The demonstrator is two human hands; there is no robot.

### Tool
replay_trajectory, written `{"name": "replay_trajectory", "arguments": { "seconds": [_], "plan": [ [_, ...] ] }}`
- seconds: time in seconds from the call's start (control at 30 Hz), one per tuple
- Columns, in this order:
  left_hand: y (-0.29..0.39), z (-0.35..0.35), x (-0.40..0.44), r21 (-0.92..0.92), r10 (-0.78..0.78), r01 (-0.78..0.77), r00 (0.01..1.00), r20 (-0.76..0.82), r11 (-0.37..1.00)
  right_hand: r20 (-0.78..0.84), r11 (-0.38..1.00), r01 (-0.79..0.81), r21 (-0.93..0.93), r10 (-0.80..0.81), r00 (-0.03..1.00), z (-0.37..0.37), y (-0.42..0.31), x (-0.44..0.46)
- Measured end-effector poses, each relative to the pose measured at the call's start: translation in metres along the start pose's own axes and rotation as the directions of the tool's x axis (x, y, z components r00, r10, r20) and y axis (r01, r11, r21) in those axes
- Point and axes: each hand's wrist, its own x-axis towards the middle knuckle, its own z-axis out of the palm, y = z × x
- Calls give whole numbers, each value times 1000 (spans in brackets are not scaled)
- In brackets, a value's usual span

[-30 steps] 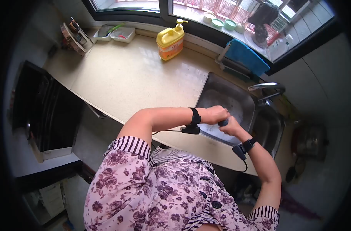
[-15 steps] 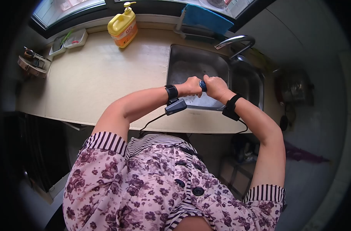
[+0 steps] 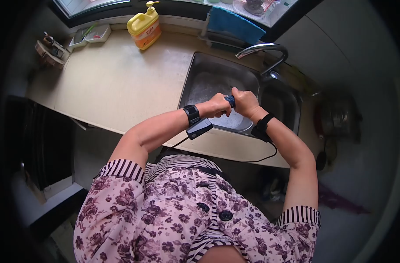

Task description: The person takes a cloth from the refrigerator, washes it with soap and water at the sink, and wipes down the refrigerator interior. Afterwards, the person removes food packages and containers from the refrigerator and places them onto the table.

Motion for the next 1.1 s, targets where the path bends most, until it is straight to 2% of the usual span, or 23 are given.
{"name": "replay_trajectory", "arguments": {
  "seconds": [0.2, 0.23, 0.37, 0.4, 0.47, 0.5, 0.53, 0.57, 0.6, 0.63, 0.67, 0.7, 0.73, 0.8, 0.87, 0.93, 1.0, 1.03, 1.07, 1.1],
  "plan": [
    [4, 7, -4, -9, -60, 59, 996, -73, 998, -73, 997, 57, 60, -53, 996, 18, 9, -3],
    [2, -26, -14, -40, -57, 55, 998, -40, 998, -59, 998, 52, 34, -50, 997, 21, -10, 23],
    [-11, -34, -2, -85, -87, 88, 996, 5, 993, -62, 998, 63, 27, -61, 996, 29, -9, 26],
    [-14, -37, 2, -98, -79, 78, 997, -3, 992, -37, 1000, 0, 3, 0, 999, 31, -11, 25],
    [-22, -46, 15, 62, 7, -10, 998, 55, 998, 38, 991, -130, -42, 132, 991, 37, -14, 25],
    [-26, -53, 22, 81, -27, 16, 991, 132, 997, 100, 976, -210, -58, 215, 972, 38, -18, 22],
    [-44, -61, 42, 195, -28, -10, 981, 194, 981, 161, 944, -328, -31, 329, 931, 37, -23, 16],
    [-24, -62, 16, 175, -63, 30, 981, 184, 984, 257, 870, -493, 5, 475, 842, 40, -31, 14],
    [-14, -67, 3, 223, -8, -31, 985, 172, 974, 318, 829, -557, 45, 517, 795, 41, -35, 8],
    [-9, -70, -12, 122, 9, -27, 989, 146, 992, 386, 785, -614, 79, 544, 745, 42, -37, 6],
    [-18, -74, -10, -82, -14, 23, 993, 119, 996, 308, 815, -555, 168, 491, 815, 42, -45, 6],
    [-32, -86, 2, -169, 32, -17, 995, 90, 986, 353, 776, -605, 179, 523, 776, 28, -61, 19],
    [-24, -92, -17, -225, -61, 75, 996, 71, 971, 290, 783, -545, 300, 469, 834, 18, -77, 26],
    [-15, -100, -56, -337, -52, 26, 996, -69, 941, 87, 869, -262, 420, 249, 965, 18, -90, 41],
    [-31, -126, -60, -419, 48, -87, 994, -102, 904, 34, 886, -150, 439, 151, 988, 14, -107, 66],
    [-42, -145, -83, -414, 55, -206, 936, -348, 887, 26, 876, -62, 479, 56, 998, 26, -119, 91],
    [-57, -173, -114, -411, 91, -336, 855, -510, 848, 21, 859, 13, 511, -28, 999, 42, -144, 117],
    [-69, -189, -139, -406, 98, -368, 829, -550, 836, 155, 677, -103, 729, -18, 988, 55, -166, 131],
    [-80, -204, -163, -416, 142, -471, 776, -614, 778, 298, 444, -248, 861, -47, 953, 66, -186, 145],
    [-90, -221, -188, -409, 182, -572, 712, -678, 711, 305, 552, -190, 812, -122, 945, 76, -206, 161]
  ]
}}
